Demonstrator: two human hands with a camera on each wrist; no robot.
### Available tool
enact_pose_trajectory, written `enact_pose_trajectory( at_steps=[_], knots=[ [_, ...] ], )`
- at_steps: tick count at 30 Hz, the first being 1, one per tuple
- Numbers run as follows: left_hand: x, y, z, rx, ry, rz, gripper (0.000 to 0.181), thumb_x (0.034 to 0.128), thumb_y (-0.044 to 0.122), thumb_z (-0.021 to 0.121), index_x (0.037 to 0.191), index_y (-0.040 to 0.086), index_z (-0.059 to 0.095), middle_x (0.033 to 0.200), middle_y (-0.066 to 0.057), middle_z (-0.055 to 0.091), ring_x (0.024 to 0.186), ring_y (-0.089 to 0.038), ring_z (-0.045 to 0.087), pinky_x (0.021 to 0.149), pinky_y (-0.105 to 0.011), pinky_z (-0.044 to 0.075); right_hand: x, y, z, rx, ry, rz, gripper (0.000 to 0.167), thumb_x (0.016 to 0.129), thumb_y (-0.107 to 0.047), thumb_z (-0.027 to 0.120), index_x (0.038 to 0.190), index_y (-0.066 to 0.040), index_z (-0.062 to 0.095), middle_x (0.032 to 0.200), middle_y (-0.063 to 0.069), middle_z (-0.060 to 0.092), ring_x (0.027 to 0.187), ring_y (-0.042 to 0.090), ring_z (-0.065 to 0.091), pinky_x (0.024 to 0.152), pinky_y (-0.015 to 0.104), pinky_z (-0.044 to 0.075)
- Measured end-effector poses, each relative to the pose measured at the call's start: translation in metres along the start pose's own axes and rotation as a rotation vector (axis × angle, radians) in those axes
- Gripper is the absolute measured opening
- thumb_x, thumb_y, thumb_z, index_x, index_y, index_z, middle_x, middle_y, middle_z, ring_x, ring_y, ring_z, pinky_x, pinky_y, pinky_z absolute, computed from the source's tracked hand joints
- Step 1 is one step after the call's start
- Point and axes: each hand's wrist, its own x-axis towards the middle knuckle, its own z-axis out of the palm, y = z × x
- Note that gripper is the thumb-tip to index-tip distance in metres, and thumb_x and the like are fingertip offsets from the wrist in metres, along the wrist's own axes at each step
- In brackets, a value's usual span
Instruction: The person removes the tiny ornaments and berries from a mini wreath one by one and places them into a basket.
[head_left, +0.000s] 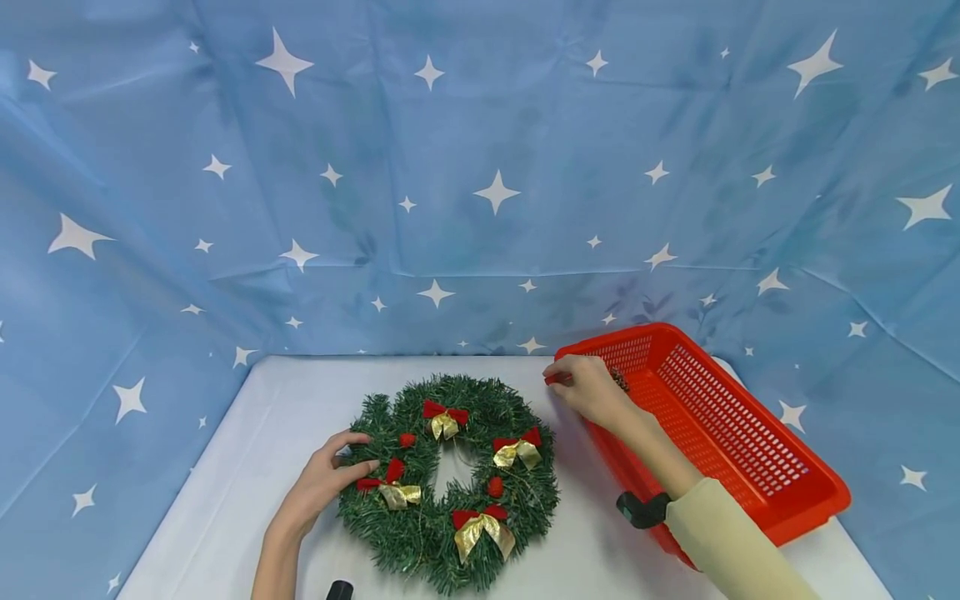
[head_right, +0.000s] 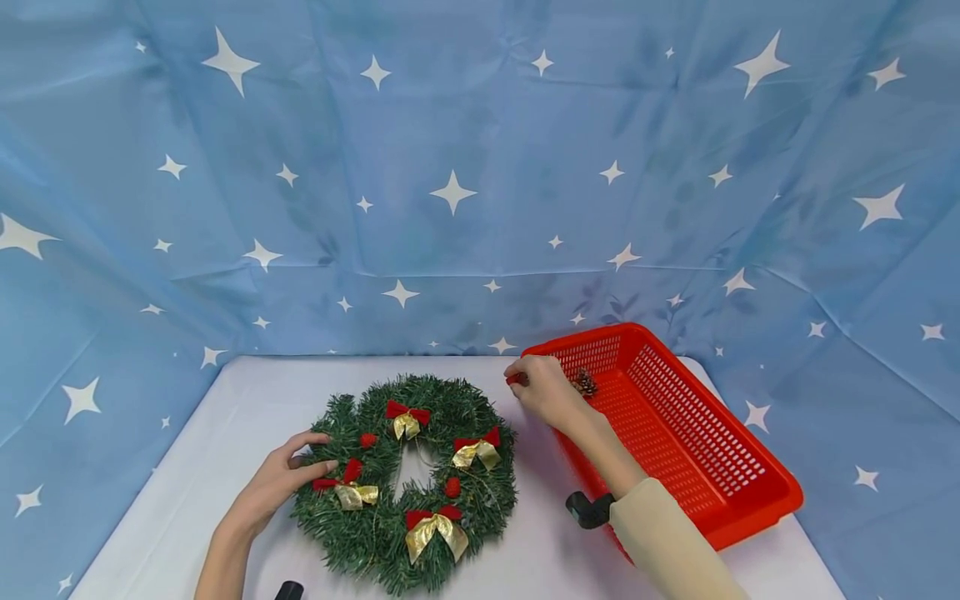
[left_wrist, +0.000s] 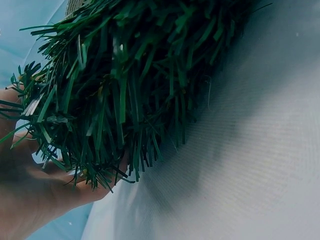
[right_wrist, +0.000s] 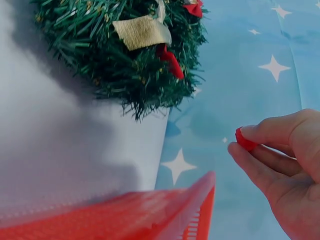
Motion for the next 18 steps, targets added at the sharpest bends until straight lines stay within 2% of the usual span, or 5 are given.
enact_pose_trajectory(
  at_steps=[10,18],
  knots=[
    [-0.001,-0.001,0.0,-0.001,-0.004,-0.014,0.06,0.0943,0.032,0.076,0.145,0.009,0.054,0.17,-0.021,0.015,0.149,-0.063,0.014,0.108,-0.071,0.038,-0.008,0.014,-0.014,-0.003,0.003,0.045,0.019,0.087,0.004,0.075,0.106,0.002,0.079,0.101,0.016,0.078,0.09,0.029,0.075,0.078,0.044,0.062],
    [0.0,-0.001,0.0,-0.005,-0.007,0.001,0.059,0.0948,0.032,0.075,0.145,0.009,0.054,0.17,-0.021,0.015,0.149,-0.063,0.013,0.108,-0.072,0.037,-0.019,0.038,-0.022,-0.037,0.02,0.112,0.017,0.088,0.001,0.076,0.105,0.001,0.079,0.099,0.015,0.078,0.083,0.023,0.072,0.069,0.035,0.058]
  ],
)
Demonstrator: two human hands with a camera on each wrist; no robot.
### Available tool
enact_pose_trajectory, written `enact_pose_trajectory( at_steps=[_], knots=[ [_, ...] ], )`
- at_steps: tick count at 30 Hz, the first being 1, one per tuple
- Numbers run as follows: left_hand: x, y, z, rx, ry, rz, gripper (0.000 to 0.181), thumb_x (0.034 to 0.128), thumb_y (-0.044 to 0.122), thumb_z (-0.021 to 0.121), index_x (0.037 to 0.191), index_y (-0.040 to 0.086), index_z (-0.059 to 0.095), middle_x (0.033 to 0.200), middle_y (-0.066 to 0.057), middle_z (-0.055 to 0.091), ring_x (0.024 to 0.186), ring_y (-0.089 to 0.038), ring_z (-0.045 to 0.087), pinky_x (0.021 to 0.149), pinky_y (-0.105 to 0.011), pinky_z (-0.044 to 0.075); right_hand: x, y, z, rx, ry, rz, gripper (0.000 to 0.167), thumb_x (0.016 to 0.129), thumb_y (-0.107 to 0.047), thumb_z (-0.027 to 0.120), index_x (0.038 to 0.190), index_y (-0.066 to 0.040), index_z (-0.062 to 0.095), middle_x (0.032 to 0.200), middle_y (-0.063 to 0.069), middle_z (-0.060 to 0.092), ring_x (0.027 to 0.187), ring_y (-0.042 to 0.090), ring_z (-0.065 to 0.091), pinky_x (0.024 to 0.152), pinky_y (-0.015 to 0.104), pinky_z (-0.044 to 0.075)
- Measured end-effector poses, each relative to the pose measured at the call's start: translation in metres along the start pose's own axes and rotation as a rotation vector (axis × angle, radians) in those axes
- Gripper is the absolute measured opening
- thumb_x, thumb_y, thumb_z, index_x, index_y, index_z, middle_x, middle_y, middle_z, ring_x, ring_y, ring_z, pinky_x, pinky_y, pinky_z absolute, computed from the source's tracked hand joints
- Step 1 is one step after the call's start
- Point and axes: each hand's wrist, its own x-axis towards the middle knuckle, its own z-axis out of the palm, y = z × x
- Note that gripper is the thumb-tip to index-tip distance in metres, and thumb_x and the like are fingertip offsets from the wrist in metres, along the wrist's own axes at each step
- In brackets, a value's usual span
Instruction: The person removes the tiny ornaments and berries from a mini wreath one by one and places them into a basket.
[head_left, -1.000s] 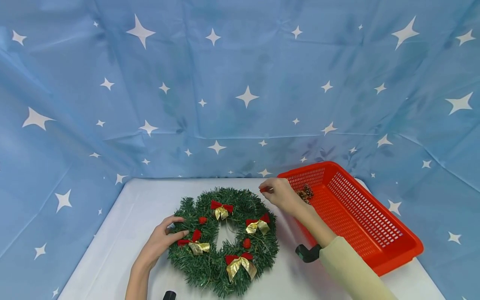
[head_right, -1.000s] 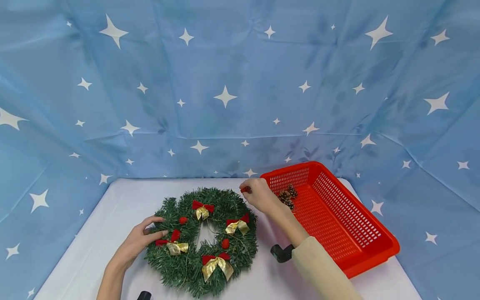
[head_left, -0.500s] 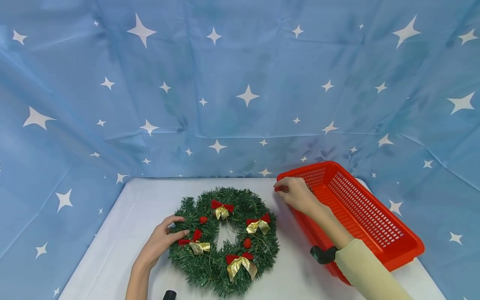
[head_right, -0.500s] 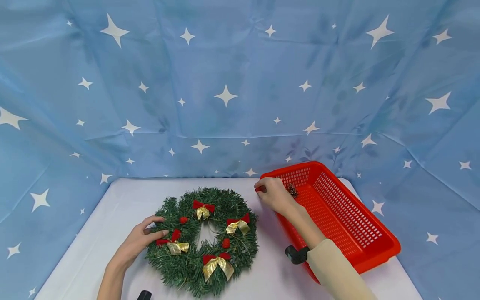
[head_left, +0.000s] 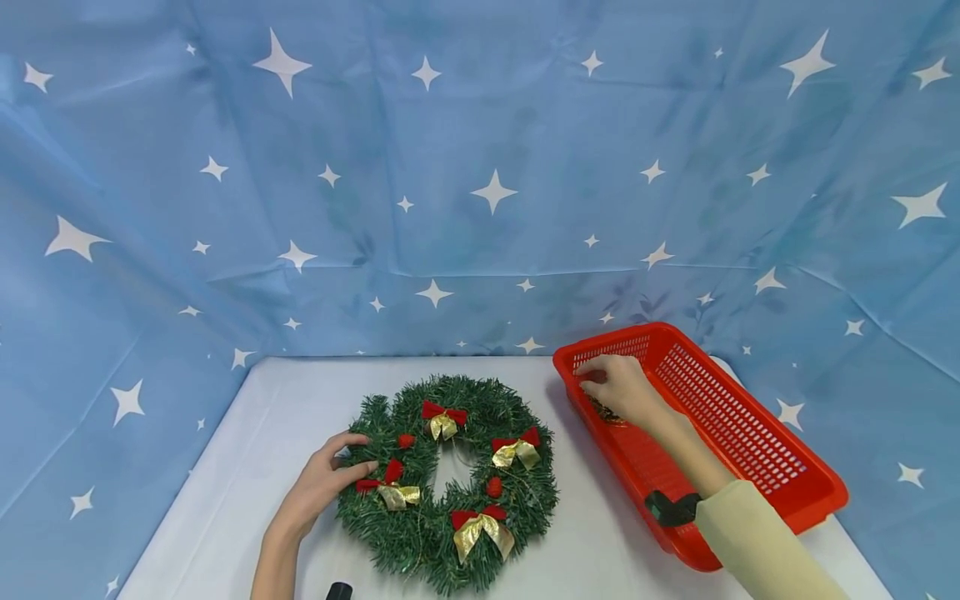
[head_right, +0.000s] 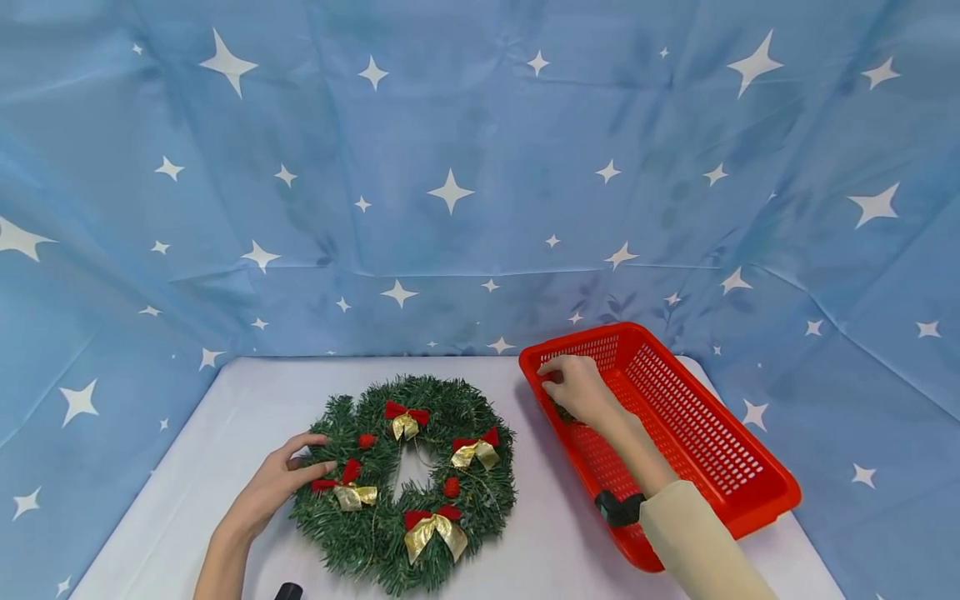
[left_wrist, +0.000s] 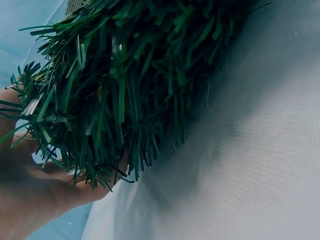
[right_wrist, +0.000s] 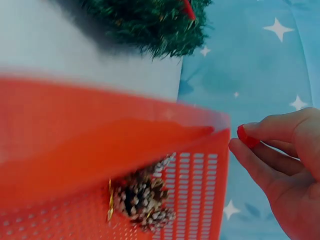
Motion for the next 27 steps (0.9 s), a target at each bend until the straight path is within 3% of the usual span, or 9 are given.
enact_pose_trajectory(
  at_steps=[16,27],
  knots=[
    [0.0,0.0,-0.001,0.006,0.002,-0.003,0.06,0.0946,0.031,0.075,0.146,0.009,0.053,0.17,-0.022,0.014,0.149,-0.063,0.013,0.109,-0.072,0.037,-0.011,0.039,-0.007,0.013,-0.034,0.086,0.018,0.091,0.0,0.072,0.107,0.007,0.077,0.096,0.019,0.078,0.08,0.024,0.073,0.064,0.034,0.058],
    [-0.001,0.001,0.0,-0.003,-0.001,-0.013,0.06,0.0945,0.032,0.075,0.146,0.009,0.053,0.171,-0.021,0.013,0.149,-0.063,0.011,0.109,-0.073,0.036,-0.016,0.066,-0.005,0.019,-0.077,0.157,0.02,0.092,-0.001,0.071,0.108,0.011,0.075,0.097,0.024,0.077,0.088,0.037,0.074,0.07,0.044,0.06]
  ],
)
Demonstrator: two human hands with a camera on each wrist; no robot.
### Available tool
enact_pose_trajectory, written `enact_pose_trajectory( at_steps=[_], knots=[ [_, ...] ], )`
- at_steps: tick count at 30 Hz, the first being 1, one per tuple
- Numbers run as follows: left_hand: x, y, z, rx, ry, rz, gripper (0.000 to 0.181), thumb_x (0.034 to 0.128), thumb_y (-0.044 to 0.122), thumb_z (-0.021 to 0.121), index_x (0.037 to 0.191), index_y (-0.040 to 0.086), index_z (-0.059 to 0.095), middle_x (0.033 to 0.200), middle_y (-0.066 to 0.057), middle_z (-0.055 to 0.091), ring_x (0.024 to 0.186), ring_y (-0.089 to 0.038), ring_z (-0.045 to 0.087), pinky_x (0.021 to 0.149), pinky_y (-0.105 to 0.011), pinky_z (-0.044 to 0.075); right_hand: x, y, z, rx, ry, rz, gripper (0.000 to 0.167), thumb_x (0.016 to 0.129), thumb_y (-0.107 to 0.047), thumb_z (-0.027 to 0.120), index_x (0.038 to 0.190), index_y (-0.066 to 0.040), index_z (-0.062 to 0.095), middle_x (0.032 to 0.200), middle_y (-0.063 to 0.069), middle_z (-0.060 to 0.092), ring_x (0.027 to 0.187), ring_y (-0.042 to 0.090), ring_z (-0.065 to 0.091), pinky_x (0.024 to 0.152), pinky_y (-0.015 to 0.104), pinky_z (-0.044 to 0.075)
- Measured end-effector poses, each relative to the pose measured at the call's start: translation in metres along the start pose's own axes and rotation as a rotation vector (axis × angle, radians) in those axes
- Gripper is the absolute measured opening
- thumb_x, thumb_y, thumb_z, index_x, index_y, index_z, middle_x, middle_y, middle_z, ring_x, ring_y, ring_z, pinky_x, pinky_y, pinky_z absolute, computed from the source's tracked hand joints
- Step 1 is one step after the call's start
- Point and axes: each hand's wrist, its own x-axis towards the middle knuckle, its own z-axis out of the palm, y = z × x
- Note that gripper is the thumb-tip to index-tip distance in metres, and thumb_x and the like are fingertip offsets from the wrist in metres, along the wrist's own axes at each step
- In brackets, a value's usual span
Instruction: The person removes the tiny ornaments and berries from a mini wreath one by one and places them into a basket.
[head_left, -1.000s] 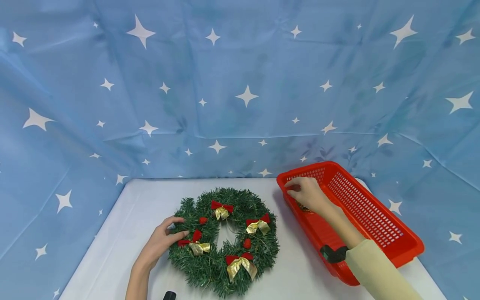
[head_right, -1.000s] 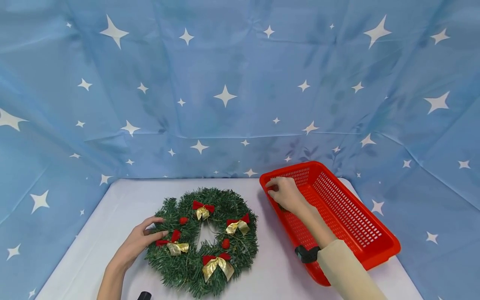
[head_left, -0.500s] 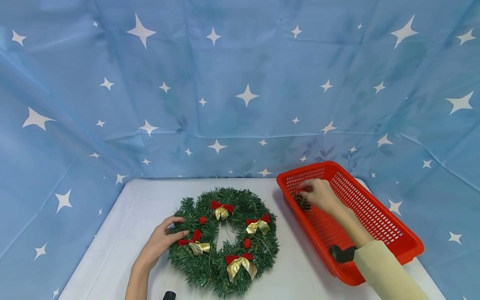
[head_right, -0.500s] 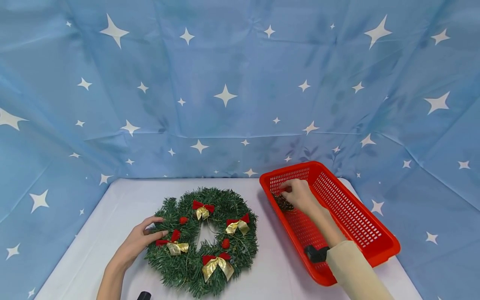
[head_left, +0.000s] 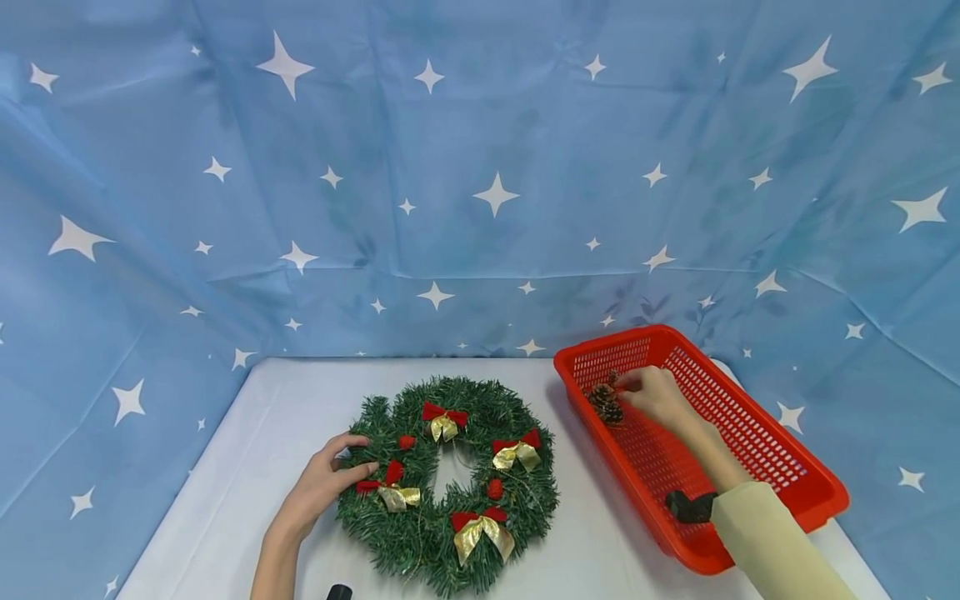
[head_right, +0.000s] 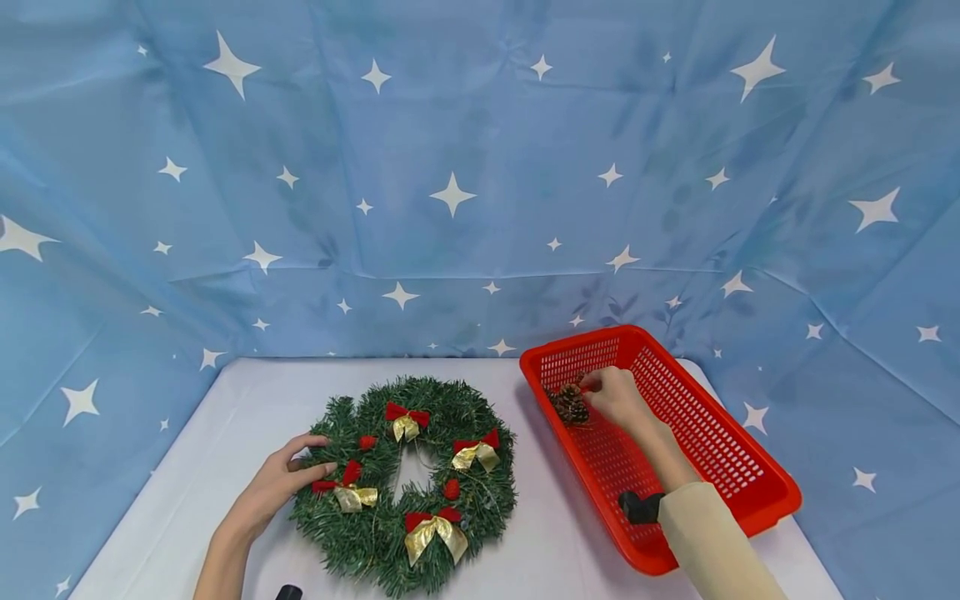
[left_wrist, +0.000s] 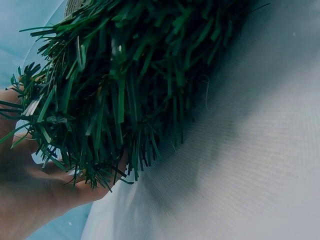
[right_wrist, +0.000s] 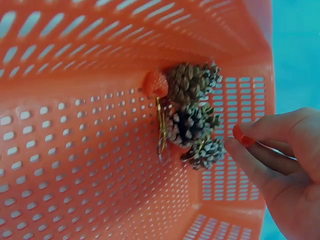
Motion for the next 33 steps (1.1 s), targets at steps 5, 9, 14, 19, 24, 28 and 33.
enact_pose_trajectory(
  at_steps=[5,9,14,19,24,28,33],
  knots=[
    [0.001,0.0,0.001,0.006,0.003,-0.008,0.06,0.0943,0.032,0.076,0.145,0.009,0.053,0.17,-0.02,0.015,0.149,-0.063,0.014,0.108,-0.071,0.039,0.001,0.012,0.003,-0.005,-0.025,0.028,0.019,0.093,-0.001,0.069,0.107,0.012,0.075,0.098,0.026,0.076,0.089,0.04,0.073,0.071,0.045,0.06],
    [0.001,-0.001,0.001,0.003,-0.001,-0.01,0.059,0.0942,0.031,0.076,0.145,0.009,0.054,0.17,-0.02,0.016,0.149,-0.063,0.014,0.107,-0.07,0.04,0.001,0.022,0.006,-0.029,-0.034,0.01,0.018,0.092,-0.001,0.069,0.103,0.013,0.075,0.097,0.026,0.075,0.088,0.04,0.073,0.071,0.047,0.06],
    [0.001,0.0,0.0,-0.002,-0.004,-0.006,0.059,0.0942,0.031,0.076,0.144,0.009,0.054,0.17,-0.02,0.016,0.149,-0.062,0.014,0.107,-0.07,0.04,0.001,0.031,0.008,-0.056,-0.041,-0.007,0.015,0.09,0.001,0.069,0.099,0.011,0.076,0.093,0.025,0.075,0.085,0.039,0.072,0.07,0.047,0.06],
    [0.002,0.001,-0.001,0.008,-0.004,-0.003,0.059,0.0944,0.032,0.075,0.145,0.009,0.054,0.17,-0.02,0.017,0.149,-0.062,0.016,0.106,-0.069,0.041,0.001,0.035,0.011,-0.053,-0.067,-0.008,0.014,0.09,0.002,0.068,0.098,0.011,0.076,0.093,0.025,0.075,0.086,0.04,0.072,0.07,0.047,0.06],
    [0.003,-0.001,0.0,0.02,-0.003,0.001,0.061,0.095,0.034,0.075,0.146,0.009,0.053,0.169,-0.022,0.016,0.148,-0.065,0.014,0.106,-0.071,0.04,0.0,0.038,0.015,-0.063,-0.073,-0.013,0.013,0.089,0.004,0.068,0.097,0.011,0.076,0.091,0.024,0.075,0.085,0.04,0.072,0.07,0.047,0.06],
    [0.003,-0.002,0.001,0.016,-0.003,0.002,0.061,0.0953,0.034,0.075,0.146,0.009,0.052,0.17,-0.022,0.015,0.148,-0.065,0.014,0.106,-0.072,0.038,-0.001,0.04,0.019,-0.039,-0.084,0.003,0.014,0.088,0.005,0.068,0.099,0.012,0.075,0.092,0.025,0.075,0.086,0.04,0.072,0.07,0.047,0.061],
    [0.003,-0.002,0.0,0.019,-0.002,0.006,0.061,0.0952,0.034,0.075,0.146,0.009,0.053,0.17,-0.022,0.014,0.148,-0.065,0.013,0.107,-0.073,0.038,-0.001,0.041,0.021,-0.029,-0.078,0.005,0.014,0.087,0.006,0.068,0.098,0.012,0.075,0.091,0.024,0.075,0.086,0.04,0.072,0.071,0.047,0.061]
  ],
)
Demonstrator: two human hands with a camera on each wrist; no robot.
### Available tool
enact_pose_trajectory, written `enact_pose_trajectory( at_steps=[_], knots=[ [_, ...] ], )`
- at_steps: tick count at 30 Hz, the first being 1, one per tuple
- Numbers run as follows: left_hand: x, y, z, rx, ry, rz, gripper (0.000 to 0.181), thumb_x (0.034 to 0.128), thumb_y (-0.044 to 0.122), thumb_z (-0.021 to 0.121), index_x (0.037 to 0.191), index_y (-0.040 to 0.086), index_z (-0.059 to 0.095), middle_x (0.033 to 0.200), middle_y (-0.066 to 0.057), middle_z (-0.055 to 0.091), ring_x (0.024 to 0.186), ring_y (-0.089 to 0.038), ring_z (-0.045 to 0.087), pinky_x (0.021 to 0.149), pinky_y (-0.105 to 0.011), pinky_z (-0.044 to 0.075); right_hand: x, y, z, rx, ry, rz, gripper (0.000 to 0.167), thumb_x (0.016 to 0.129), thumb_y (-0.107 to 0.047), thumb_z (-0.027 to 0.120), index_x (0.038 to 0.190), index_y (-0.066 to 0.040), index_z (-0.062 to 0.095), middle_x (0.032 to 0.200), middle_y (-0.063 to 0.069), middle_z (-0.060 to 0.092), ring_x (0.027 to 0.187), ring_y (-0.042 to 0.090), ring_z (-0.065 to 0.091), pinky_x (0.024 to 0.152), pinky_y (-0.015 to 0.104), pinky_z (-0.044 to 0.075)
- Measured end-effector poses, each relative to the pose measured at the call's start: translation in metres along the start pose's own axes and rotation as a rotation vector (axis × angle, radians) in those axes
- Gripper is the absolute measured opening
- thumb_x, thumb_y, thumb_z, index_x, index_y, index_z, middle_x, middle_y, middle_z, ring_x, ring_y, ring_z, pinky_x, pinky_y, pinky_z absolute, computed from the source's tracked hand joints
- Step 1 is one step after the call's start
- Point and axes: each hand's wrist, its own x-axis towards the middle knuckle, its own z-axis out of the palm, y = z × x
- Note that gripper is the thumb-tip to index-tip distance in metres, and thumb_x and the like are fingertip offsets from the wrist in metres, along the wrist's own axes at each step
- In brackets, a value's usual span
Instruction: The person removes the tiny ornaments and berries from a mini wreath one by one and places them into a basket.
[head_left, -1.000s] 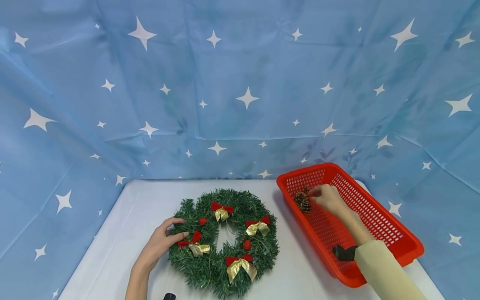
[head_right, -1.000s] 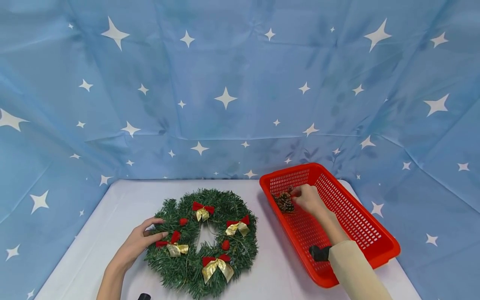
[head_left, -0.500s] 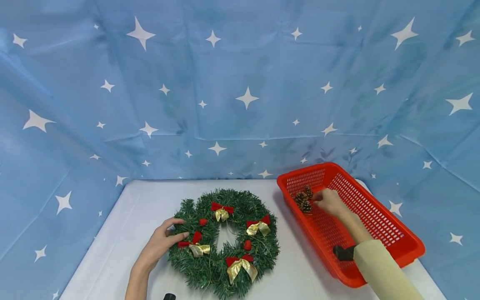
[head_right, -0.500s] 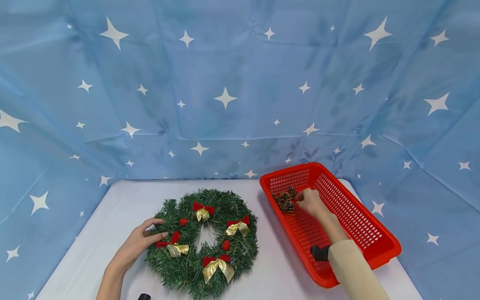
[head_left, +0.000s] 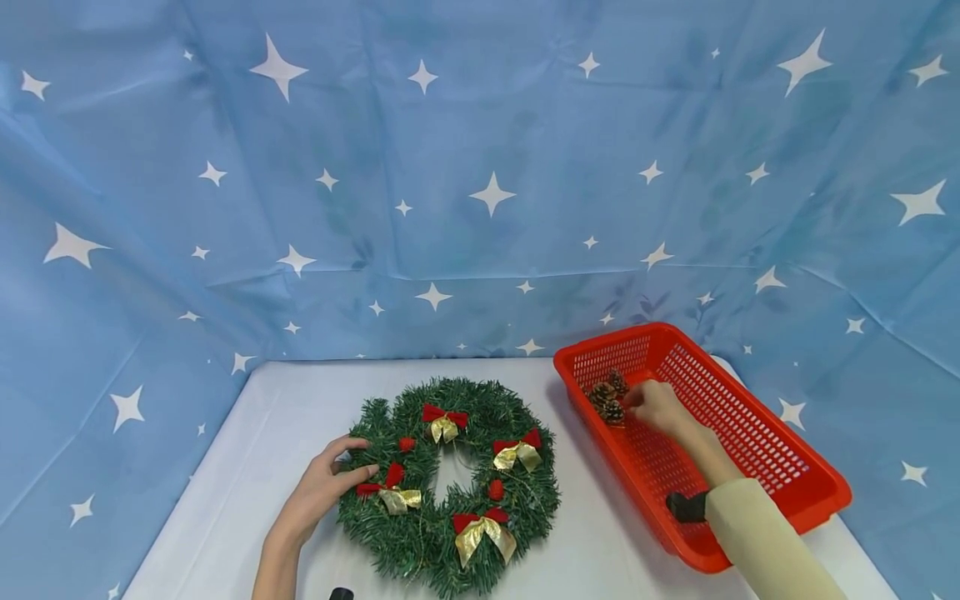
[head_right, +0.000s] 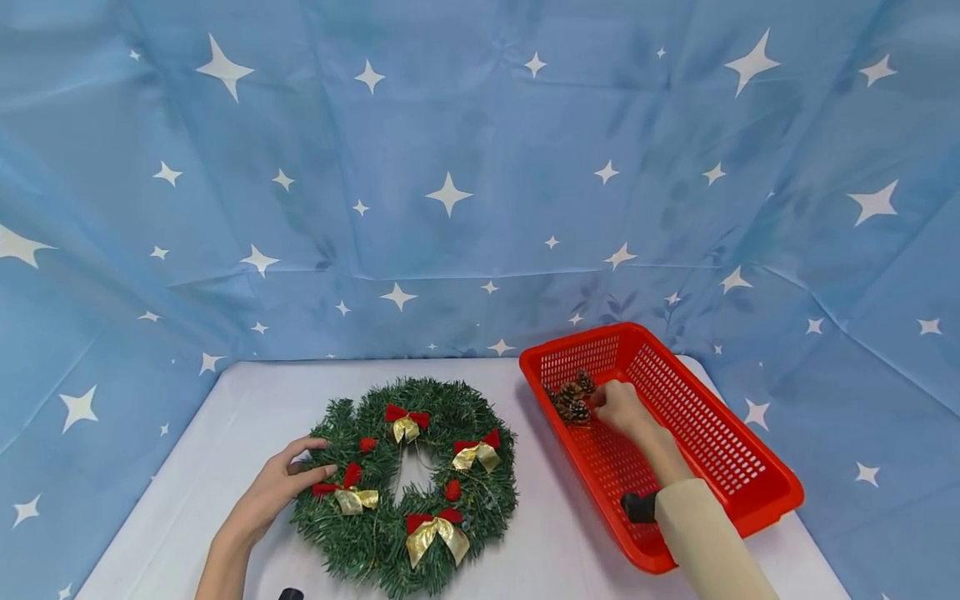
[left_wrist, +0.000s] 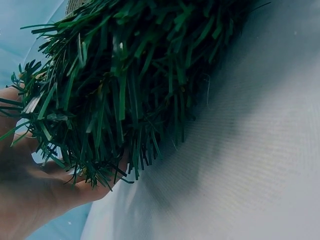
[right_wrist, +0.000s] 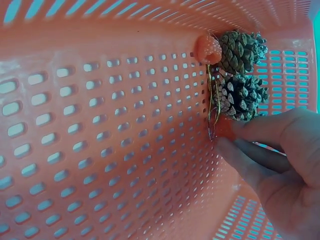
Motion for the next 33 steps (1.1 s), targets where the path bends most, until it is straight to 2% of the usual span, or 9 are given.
enact_pose_trajectory(
  at_steps=[21,33],
  knots=[
    [-0.003,0.0,-0.001,-0.003,0.003,0.005,0.059,0.0952,0.033,0.075,0.145,0.009,0.054,0.17,-0.021,0.015,0.149,-0.063,0.014,0.108,-0.072,0.037,-0.002,-0.002,-0.007,-0.019,-0.022,-0.015,0.02,0.085,0.01,0.064,0.102,0.011,0.075,0.095,0.024,0.075,0.089,0.04,0.072,0.072,0.048,0.061],
    [-0.003,0.0,-0.001,-0.017,-0.005,0.015,0.059,0.0951,0.032,0.075,0.145,0.009,0.053,0.17,-0.02,0.015,0.149,-0.063,0.012,0.109,-0.073,0.036,-0.006,-0.016,-0.014,-0.003,-0.002,-0.031,0.02,0.085,0.009,0.064,0.102,0.01,0.075,0.094,0.021,0.075,0.087,0.035,0.073,0.07,0.045,0.061]
  ],
)
